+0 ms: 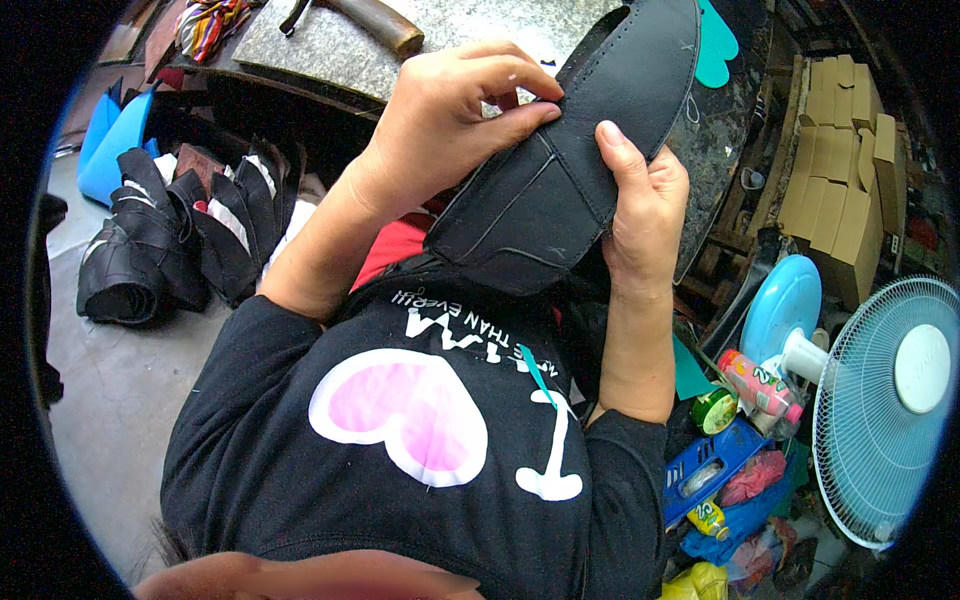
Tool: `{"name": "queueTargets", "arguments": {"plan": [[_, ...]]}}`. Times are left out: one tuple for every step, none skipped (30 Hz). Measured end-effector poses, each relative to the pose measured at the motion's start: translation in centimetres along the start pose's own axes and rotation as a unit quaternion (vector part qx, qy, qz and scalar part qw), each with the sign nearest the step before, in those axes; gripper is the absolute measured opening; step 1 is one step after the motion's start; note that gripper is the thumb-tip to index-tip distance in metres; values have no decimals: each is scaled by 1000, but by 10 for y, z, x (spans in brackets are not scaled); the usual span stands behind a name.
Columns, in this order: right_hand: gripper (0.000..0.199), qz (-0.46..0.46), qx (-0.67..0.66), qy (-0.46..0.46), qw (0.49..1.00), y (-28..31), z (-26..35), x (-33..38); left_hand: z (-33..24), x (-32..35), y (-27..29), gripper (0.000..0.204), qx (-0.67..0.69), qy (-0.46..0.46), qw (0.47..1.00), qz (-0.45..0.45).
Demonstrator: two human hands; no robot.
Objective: The person uses scissors to trim excess material from a black shoe upper, repeatedly repositioning the piece and cutting along its edges. They then fold and inspect the trimmed part, aligning edges and checking the fit.
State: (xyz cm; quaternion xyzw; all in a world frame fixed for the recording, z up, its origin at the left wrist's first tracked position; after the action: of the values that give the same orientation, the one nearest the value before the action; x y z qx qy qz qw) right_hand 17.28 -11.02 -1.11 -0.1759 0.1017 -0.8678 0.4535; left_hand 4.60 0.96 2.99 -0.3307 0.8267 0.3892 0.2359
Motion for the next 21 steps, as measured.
{"name": "queueTargets", "arguments": {"plan": [[28,9,-7,-1,1000,-1,0,0,-3,-1,0,12,-25,-19,999,5],[28,18,-15,-2,1000,-2,0,-1,-6,-2,0,12,-49,-39,998,10],[28,19,-21,-6,1000,-2,-1,-1,-9,-2,0,11,-73,-59,996,15],[29,20,-26,-11,999,-3,-2,-2,-9,-3,0,11,-83,-62,994,21],[29,21,-32,-15,999,-3,-2,-2,-9,-4,-1,11,-93,-65,993,27],[29,23,-32,-14,999,-3,-2,-2,-10,-4,-1,11,-107,-69,991,26],[28,24,-32,-13,999,-4,-2,-2,-10,-4,-2,11,-121,-72,989,34],[28,26,-32,-11,999,-4,-1,-1,-11,-4,-4,10,-138,-77,987,35],[28,26,-32,-13,999,-4,-1,-1,-12,-3,-6,10,-154,-92,983,29],[28,27,-32,-15,999,-4,0,0,-9,-3,-8,10,-117,-76,990,30],[27,28,-32,-17,999,-3,0,0,-5,-3,-10,10,-80,-69,994,22],[27,23,-26,-13,999,-3,0,0,-2,-3,-10,10,-43,-63,997,5],[27,20,-19,-8,1000,-3,1,0,4,-3,-11,10,-45,-33,998,-1],[27,37,-23,-2,999,-4,1,-1,9,-3,-10,10,-48,-4,999,-16],[27,20,-11,-4,1000,-2,0,-1,15,-2,-10,11,-48,26,998,-21],[27,23,-10,-6,1000,-2,0,-2,23,-1,-8,15,-29,73,997,-12],[27,25,-16,-7,1000,-2,-1,-2,29,0,-8,18,45,112,993,-8],[27,26,-10,-4,1000,-3,-1,-3,35,2,-10,21,121,158,980,12],[27,26,-12,0,1000,-3,-1,-3,38,5,-13,24,197,203,959,31],[27,20,-12,-4,1000,-2,-1,-3,39,7,-17,27,255,240,935,49],[27,32,-12,3,999,-4,0,-3,35,6,-19,27,287,227,929,55]]}}
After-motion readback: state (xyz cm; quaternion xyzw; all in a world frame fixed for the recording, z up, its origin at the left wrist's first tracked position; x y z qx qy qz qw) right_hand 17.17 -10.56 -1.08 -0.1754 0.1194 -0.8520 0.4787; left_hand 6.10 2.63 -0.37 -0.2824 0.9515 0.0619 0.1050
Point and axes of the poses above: each hand's wrist, its own x-axis away from the middle knuckle, its own y-axis out of the back of the hand, z = x × y, the point moved 6 cm from there along -x, towards the middle knuckle, and after that the axes turned 7 degrees about -y, right-handed, at the moved point
